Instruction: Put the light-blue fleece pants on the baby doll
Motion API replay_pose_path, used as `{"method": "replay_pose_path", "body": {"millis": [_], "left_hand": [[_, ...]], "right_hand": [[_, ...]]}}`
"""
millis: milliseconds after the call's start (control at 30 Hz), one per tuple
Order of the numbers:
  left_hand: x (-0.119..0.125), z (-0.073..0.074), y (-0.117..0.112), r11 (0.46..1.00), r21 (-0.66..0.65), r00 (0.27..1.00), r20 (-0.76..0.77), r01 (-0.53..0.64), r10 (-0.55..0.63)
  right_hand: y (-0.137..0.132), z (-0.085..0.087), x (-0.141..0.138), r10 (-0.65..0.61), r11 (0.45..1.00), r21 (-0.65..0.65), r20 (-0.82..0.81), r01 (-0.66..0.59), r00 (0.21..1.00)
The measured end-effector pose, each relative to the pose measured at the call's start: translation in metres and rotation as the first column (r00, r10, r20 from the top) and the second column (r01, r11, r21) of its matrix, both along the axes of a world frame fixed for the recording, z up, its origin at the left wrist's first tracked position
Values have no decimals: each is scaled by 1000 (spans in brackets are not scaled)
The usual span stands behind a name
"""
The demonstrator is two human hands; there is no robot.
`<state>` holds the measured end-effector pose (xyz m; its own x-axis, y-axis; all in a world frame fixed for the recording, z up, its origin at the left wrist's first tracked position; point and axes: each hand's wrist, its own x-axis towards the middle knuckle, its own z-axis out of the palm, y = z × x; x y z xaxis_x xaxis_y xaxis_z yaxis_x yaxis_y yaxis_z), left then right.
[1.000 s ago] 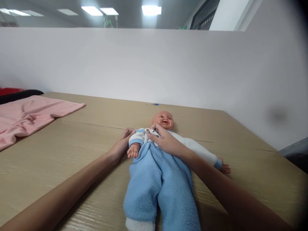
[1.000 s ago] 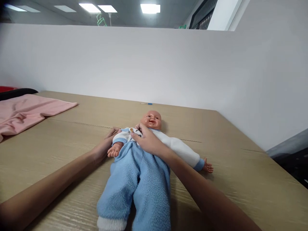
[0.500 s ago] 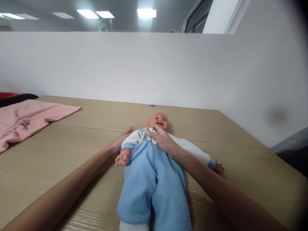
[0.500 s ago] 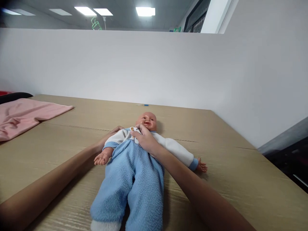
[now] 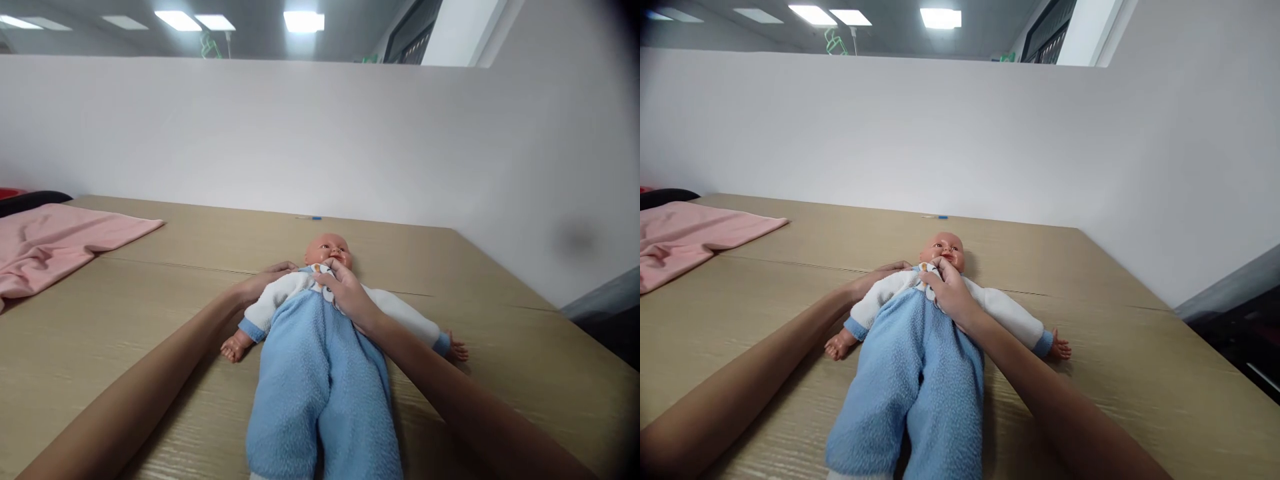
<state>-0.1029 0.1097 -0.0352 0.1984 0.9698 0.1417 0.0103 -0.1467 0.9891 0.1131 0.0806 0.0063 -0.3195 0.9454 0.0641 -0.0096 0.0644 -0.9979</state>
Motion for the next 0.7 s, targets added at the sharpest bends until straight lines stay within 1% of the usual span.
{"method": "replay_pose_path", "body": {"millis": [67,100,200,267,333,367,433,467,500,567,600,633,667,700], "left_hand": [[-6,4,0,988,-96,992,-25,124,-127],[-10,6,0,981,-127,988,-43,145,-152],[-18,15,2,984,-154,985,-131,91,-111],[-21,25,0,979,-186,970,-209,89,-128],[-22,36,-4,969,-213,924,-332,123,-190],[-22,41,-6,967,-215,884,-414,137,-218],[-23,47,-10,970,-189,794,-561,154,-235],[-24,48,-11,971,-170,763,-601,168,-237],[-25,48,-11,968,-158,746,-618,193,-249],[-27,45,-10,954,-139,744,-599,267,-295],[-28,43,-9,945,-126,746,-586,301,-316],[-29,41,-8,939,-112,748,-577,326,-329],[-30,39,-7,934,-100,749,-571,342,-335],[-30,38,-7,932,-92,752,-565,351,-339]], "right_hand": [[0,-1,0,-4,1000,12,-32,5,999],[0,-1,0,-4,1000,17,-45,5,999],[-1,-2,-1,-8,999,31,-55,9,998],[0,-1,-1,-16,999,33,-44,17,999],[0,2,-1,-22,999,29,-5,22,1000],[0,5,0,-26,999,29,39,25,999],[-2,13,5,-35,998,62,202,23,979],[-4,18,8,-40,995,103,321,8,946],[-6,24,13,-59,987,157,446,-13,893],[-12,32,25,-158,956,289,649,-49,744],[-15,35,33,-219,936,348,706,-60,673],[-18,36,42,-271,917,393,734,-64,623],[-20,35,51,-302,905,421,742,-65,599],[-22,34,62,-310,898,434,740,-71,597]]}}
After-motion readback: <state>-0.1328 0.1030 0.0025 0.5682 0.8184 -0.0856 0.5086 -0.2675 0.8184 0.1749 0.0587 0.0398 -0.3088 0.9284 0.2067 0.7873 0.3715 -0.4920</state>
